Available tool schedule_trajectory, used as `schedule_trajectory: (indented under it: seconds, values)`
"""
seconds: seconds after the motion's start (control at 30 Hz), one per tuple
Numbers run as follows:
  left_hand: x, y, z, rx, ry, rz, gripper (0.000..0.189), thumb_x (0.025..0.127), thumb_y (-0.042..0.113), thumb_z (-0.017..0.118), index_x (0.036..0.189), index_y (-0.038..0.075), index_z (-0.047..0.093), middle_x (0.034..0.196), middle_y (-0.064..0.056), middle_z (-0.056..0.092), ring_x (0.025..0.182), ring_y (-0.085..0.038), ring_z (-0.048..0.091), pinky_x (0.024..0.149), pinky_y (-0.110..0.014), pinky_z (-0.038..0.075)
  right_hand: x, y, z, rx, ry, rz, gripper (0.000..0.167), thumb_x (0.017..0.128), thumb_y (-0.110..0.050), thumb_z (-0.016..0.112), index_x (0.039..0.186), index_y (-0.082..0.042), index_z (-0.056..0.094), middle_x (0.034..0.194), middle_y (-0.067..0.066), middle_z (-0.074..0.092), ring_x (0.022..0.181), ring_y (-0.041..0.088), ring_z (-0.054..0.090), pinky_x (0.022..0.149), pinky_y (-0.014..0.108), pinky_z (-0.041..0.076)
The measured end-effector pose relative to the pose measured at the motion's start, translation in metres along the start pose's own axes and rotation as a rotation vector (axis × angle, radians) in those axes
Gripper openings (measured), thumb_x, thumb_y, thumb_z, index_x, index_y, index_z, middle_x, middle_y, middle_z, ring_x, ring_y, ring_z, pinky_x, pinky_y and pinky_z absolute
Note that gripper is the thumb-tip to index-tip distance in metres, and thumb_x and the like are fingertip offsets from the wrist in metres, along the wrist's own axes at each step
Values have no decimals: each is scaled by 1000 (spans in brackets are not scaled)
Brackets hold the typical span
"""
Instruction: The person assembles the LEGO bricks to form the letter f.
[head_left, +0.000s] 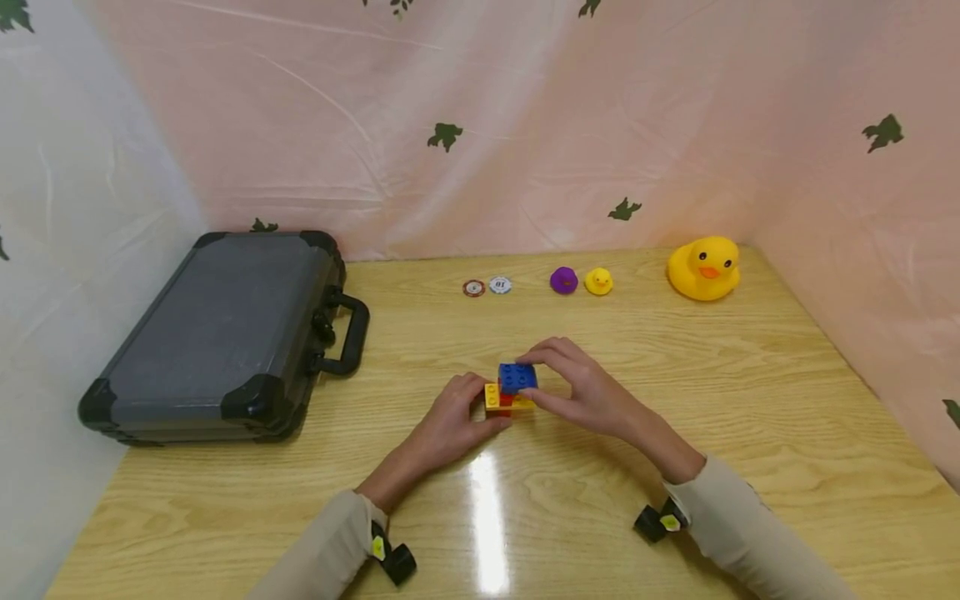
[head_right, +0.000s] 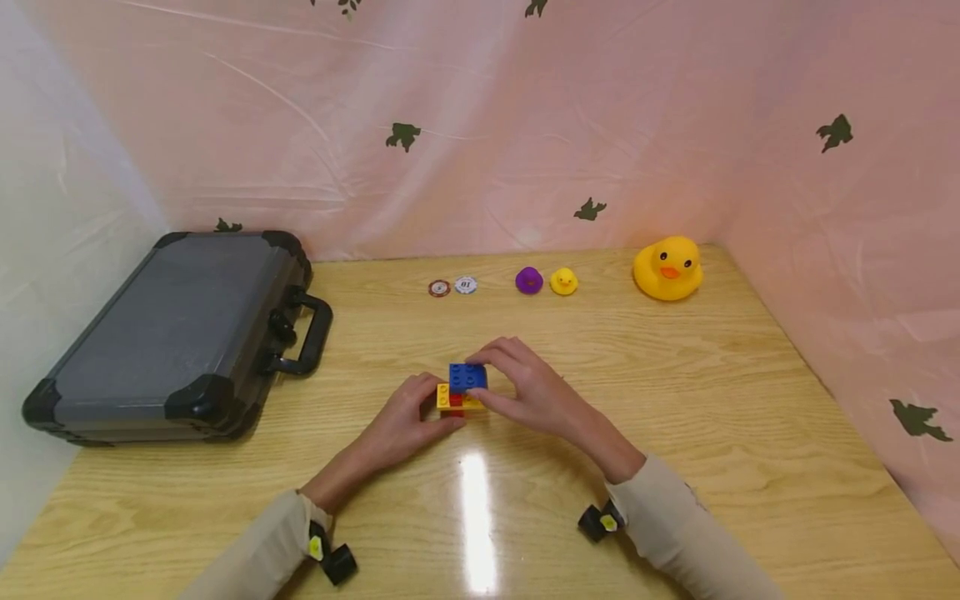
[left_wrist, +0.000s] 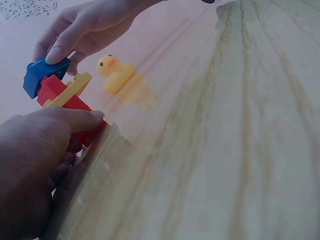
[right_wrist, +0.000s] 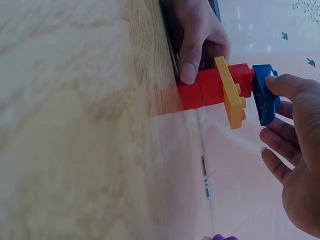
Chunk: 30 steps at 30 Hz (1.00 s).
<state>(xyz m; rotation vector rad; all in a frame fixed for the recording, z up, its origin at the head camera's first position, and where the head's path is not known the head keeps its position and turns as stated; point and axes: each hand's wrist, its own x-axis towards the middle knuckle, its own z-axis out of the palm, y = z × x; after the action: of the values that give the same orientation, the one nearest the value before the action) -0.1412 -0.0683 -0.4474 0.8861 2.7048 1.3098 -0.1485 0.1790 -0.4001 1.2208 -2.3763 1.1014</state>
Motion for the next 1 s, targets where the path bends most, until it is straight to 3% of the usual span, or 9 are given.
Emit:
schedule_trajectory:
  seconds: [0.37,1.0]
  values:
    - [-1,-1,0,0,-1,3,39,89,24,84,120,5,69,114,-4,67,102,-20,56,88,-41,47,1,0,-1,24,-40,-33,42,88,-3,81,127,-3,65,119,6,69,108,21,64,90,50,54]
    - [0,-1,0,4,1,-9,39,89,23,85,119,5,69,113,-4,67,100,-19,55,86,-38,46,3,-2,-2,59,-62,-30,39,91,-1,78,127,-4,65,114,3,67,98,16,62,82,38,56]
